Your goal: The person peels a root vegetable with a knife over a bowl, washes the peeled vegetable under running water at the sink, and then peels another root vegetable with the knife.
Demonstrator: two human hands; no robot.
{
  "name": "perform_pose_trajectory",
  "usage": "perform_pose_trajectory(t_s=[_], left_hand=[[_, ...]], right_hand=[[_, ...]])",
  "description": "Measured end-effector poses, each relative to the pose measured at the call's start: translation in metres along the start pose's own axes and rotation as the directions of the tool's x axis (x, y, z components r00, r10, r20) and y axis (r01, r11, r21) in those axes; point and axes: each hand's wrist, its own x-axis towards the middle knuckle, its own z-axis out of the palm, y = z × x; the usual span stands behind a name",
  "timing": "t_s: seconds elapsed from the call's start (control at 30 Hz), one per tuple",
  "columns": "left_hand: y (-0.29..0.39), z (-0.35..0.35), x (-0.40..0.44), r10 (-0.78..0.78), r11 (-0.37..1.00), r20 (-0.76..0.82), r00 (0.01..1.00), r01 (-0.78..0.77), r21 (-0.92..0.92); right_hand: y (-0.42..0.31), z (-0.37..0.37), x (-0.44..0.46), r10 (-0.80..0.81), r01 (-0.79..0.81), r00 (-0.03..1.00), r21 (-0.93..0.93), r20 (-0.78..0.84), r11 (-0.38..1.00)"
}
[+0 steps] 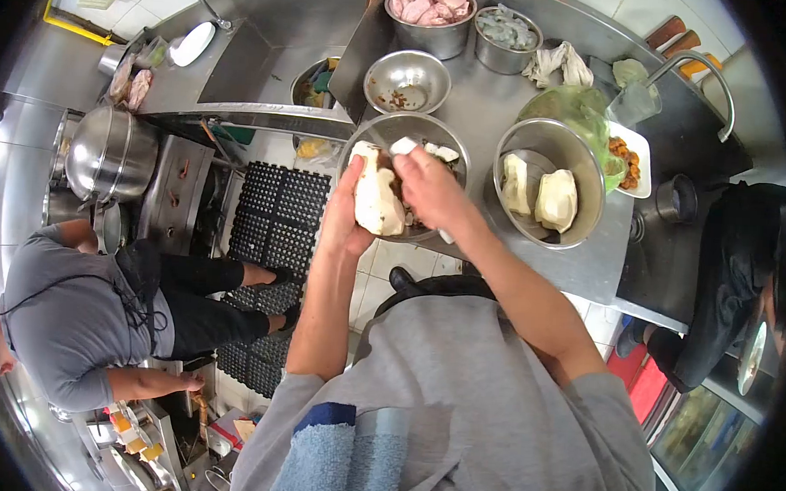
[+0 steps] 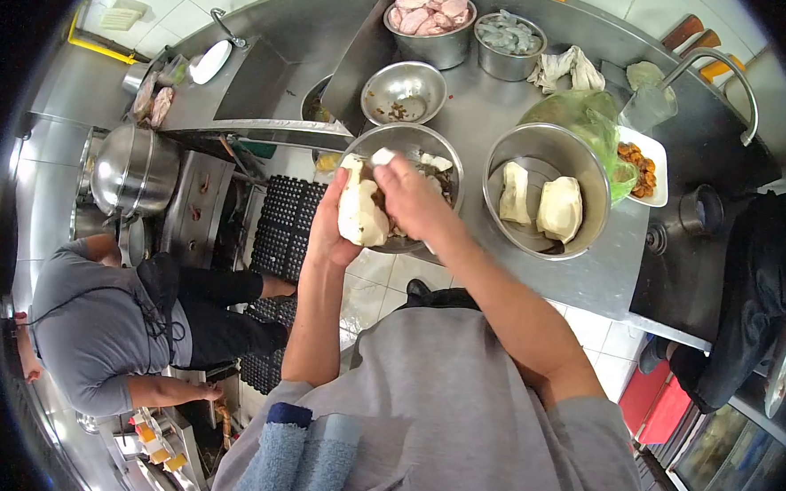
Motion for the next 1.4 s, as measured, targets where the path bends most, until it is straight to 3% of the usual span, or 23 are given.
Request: perform_pose_trajectory(t_s=[0.03,0.13,0.2,0.3,0.43,0.6,0.73,0.83,0.93,1.03,1.17,1.3,1.4], left_hand=[[0.001,0.0,-0.002,-0.011,1.0,0.022,1.0,0.01,0.016],[0.003,0.003,-0.004,0.025,1.0,0.026,0.999,-0.025,0.0],[0.005,0.004,-0.003,0.062,0.998,0.04,0.997,-0.061,-0.021],[0.006,0.002,-0.002,0.131,0.99,0.027,0.991,-0.129,-0.054],[0.001,-0.001,0.004,0.161,0.987,-0.024,0.987,-0.161,0.016],[-0.008,0.005,0.005,0.233,0.968,-0.096,0.968,-0.221,0.121],[-0.007,-0.001,0.003,0.131,0.991,-0.049,0.99,-0.129,0.045],[-0.004,-0.002,0.001,0.12,0.992,-0.033,0.992,-0.118,0.045],[-0.004,-0.006,0.005,0.17,0.983,-0.033,0.985,-0.167,0.075],[0.002,-0.011,0.006,0.158,0.986,-0.008,0.987,-0.157,0.059],[-0.002,0.019,-0.004,0.223,0.968,-0.146,0.964,-0.201,0.15],[-0.004,0.03,-0.002,0.273,0.958,-0.119,0.955,-0.258,0.125],[-0.003,0.036,-0.003,0.269,0.96,-0.137,0.953,-0.255,0.112]], right_hand=[[-0.012,-0.005,-0.002,0.19,-0.194,0.981,0.186,0.04,0.963],[-0.014,-0.025,-0.003,0.223,-0.22,0.975,-0.164,-0.001,0.962],[0.003,-0.021,-0.006,0.063,-0.066,0.998,-0.375,-0.02,0.924],[0.008,-0.012,-0.022,-0.305,0.264,0.952,-0.49,-0.004,0.831],[-0.011,-0.016,-0.037,-0.268,0.276,0.958,-0.581,0.102,0.766],[-0.007,-0.019,-0.033,-0.258,0.278,0.96,-0.519,0.111,0.808],[-0.005,-0.014,-0.026,-0.305,0.311,0.948,-0.481,0.093,0.82],[-0.013,-0.008,-0.024,-0.234,0.233,0.97,-0.54,0.067,0.809],[-0.008,-0.005,-0.015,-0.355,0.322,0.934,-0.55,0.049,0.771],[-0.009,-0.004,-0.008,-0.402,0.367,0.914,-0.555,0.064,0.746],[-0.022,-0.013,0.005,-0.398,0.382,0.913,-0.516,0.086,0.767],[-0.025,-0.024,0.016,-0.463,0.463,0.878,-0.465,0.123,0.755],[-0.042,-0.037,0.012,-0.357,0.402,0.915,-0.496,0.188,0.769]])
